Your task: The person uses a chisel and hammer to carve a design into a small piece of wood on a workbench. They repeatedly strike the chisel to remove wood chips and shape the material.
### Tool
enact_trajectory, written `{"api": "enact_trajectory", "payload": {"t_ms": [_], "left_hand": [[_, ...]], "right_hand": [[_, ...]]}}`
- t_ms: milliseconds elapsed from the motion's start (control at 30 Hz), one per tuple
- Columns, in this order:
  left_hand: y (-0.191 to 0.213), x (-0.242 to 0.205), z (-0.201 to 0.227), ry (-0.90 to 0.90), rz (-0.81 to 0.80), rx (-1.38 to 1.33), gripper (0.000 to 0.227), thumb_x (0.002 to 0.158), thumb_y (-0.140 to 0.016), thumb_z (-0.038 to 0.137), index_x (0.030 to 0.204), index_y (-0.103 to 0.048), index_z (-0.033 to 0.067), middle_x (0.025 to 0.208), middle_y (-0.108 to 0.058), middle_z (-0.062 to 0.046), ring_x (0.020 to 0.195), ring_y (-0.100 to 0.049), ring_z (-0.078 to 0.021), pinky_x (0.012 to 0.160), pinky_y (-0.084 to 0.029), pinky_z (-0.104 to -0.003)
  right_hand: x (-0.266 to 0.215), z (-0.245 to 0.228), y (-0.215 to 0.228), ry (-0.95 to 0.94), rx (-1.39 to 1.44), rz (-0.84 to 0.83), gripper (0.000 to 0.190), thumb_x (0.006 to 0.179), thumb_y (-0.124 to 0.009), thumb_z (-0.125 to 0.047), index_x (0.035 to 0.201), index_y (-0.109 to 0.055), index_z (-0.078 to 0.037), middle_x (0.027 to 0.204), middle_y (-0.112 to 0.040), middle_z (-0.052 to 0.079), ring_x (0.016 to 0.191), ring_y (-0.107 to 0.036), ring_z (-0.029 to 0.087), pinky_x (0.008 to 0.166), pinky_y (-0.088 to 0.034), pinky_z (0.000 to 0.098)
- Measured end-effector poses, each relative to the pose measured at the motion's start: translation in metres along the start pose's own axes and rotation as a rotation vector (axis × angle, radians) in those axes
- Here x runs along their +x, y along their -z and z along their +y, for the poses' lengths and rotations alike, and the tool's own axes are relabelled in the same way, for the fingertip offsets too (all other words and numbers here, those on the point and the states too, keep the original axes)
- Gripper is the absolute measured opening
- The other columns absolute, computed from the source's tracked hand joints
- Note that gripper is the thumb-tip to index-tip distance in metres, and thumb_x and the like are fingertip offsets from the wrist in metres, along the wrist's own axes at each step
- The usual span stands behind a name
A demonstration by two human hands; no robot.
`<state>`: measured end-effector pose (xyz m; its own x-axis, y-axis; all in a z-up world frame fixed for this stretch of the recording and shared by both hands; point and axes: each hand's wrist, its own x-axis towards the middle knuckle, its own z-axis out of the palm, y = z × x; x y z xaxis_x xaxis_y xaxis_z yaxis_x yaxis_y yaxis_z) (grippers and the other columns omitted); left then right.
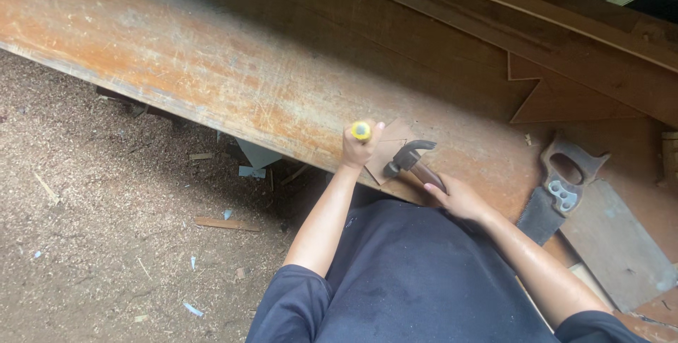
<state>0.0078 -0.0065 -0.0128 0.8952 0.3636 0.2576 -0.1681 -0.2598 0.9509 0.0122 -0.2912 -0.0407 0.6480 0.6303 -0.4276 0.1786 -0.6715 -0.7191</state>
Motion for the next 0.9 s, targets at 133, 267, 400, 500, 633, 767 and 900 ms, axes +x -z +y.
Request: {"api": "enact_trajectory", "payload": {"t_ms": [133,267,400,500,633,767,900], "left_hand": [[0.0,-0.002,-0.016,0.013,0.027,-0.039,0.03,0.093,-0.071,0.007,0.068,-0.054,0.0052,0.06,-0.053,-0.004,0.054,-0.053,-0.0134,0.053,-0.04,-0.035],[0.002,0.002,-0.039,0.072,0.054,-0.122,0.031,0.094,-0.068,0.01,0.067,-0.052,0.0125,0.059,-0.053,0.002,0.053,-0.051,-0.0122,0.052,-0.041,-0.03],[0.023,0.015,-0.064,0.294,0.268,-0.454,0.038,0.097,-0.057,0.012,0.063,-0.041,0.0157,0.055,-0.041,0.006,0.043,-0.035,-0.0078,0.038,-0.026,-0.025],[0.05,0.017,-0.075,0.388,0.458,-0.741,0.04,0.096,-0.057,0.012,0.062,-0.038,0.0166,0.051,-0.038,0.006,0.039,-0.033,-0.0058,0.034,-0.025,-0.024],[0.054,0.011,-0.076,0.429,0.432,-0.863,0.035,0.097,-0.056,0.015,0.066,-0.041,0.0164,0.052,-0.037,0.006,0.041,-0.036,-0.0048,0.038,-0.028,-0.024],[0.026,0.005,-0.066,0.25,0.237,-0.592,0.041,0.097,-0.064,0.011,0.063,-0.041,0.0158,0.055,-0.041,0.005,0.046,-0.042,-0.0062,0.041,-0.032,-0.025],[0.004,0.005,-0.04,0.286,0.135,-0.353,0.032,0.093,-0.069,0.011,0.066,-0.053,0.0102,0.057,-0.051,0.003,0.048,-0.046,-0.0074,0.045,-0.034,-0.027]], "right_hand": [[-0.002,-0.005,0.002,-0.269,0.055,-0.131,0.049,0.099,-0.054,-0.048,0.127,-0.062,-0.008,0.079,-0.073,0.014,0.072,-0.072,0.025,0.071,-0.057,0.042],[-0.006,-0.026,0.01,-0.352,0.134,-0.157,0.052,0.098,-0.052,-0.047,0.138,-0.055,-0.013,0.074,-0.068,0.011,0.065,-0.068,0.021,0.063,-0.057,0.0382],[-0.009,-0.041,0.016,-0.466,0.221,-0.185,0.055,0.098,-0.051,-0.045,0.146,-0.049,-0.019,0.072,-0.064,0.008,0.059,-0.064,0.019,0.053,-0.057,0.0356],[-0.011,-0.045,0.016,-0.367,0.173,-0.151,0.052,0.103,-0.054,-0.048,0.136,-0.059,-0.008,0.075,-0.068,0.007,0.059,-0.067,0.016,0.052,-0.056,0.0319],[-0.008,-0.048,0.02,-0.429,0.172,-0.178,0.055,0.099,-0.052,-0.047,0.144,-0.051,-0.015,0.075,-0.066,0.009,0.059,-0.065,0.018,0.051,-0.057,0.0353],[-0.01,-0.049,0.019,-0.427,0.159,-0.169,0.055,0.099,-0.053,-0.047,0.143,-0.053,-0.014,0.075,-0.067,0.008,0.06,-0.067,0.019,0.052,-0.057,0.0353],[-0.009,-0.045,0.016,-0.405,0.144,-0.154,0.055,0.099,-0.053,-0.046,0.143,-0.052,-0.015,0.074,-0.067,0.009,0.06,-0.068,0.019,0.054,-0.058,0.0353]]}}
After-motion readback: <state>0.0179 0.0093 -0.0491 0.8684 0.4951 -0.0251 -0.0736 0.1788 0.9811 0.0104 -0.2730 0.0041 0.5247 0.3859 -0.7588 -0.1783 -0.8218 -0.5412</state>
